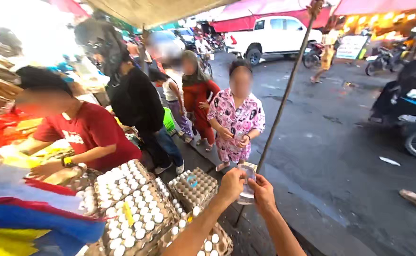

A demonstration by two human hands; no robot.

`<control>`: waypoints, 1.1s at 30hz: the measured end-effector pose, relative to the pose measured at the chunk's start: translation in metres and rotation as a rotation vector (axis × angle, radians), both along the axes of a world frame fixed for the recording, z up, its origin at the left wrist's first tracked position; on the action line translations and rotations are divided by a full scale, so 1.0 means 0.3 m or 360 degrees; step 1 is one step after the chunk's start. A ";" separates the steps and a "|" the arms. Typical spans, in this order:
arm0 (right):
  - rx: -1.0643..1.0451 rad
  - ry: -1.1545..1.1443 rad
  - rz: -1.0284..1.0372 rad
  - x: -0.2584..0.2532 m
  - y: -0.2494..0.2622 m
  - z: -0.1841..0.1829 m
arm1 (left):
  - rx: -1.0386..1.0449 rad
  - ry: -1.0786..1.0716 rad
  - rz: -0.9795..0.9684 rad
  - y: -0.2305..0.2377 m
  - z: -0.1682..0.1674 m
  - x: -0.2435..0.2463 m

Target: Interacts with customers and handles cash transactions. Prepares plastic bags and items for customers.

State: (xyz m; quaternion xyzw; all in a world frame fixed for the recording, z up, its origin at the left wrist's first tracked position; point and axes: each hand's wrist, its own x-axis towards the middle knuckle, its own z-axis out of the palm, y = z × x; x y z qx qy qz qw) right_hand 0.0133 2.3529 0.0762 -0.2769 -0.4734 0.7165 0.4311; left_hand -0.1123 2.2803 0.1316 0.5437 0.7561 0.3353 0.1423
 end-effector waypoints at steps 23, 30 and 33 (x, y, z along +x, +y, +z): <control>0.0874 -0.1626 0.0569 -0.801 1.164 0.114 | 0.0091 -0.0598 0.1003 -0.216 -0.410 -0.497; 0.1452 -0.2207 0.0995 -0.904 1.295 -0.049 | 0.0149 -0.1144 0.1691 -0.228 -0.598 -0.220; 0.1474 -0.2250 0.1063 -0.956 1.345 -0.103 | 0.0211 -0.1344 0.1858 -0.161 -0.631 -0.123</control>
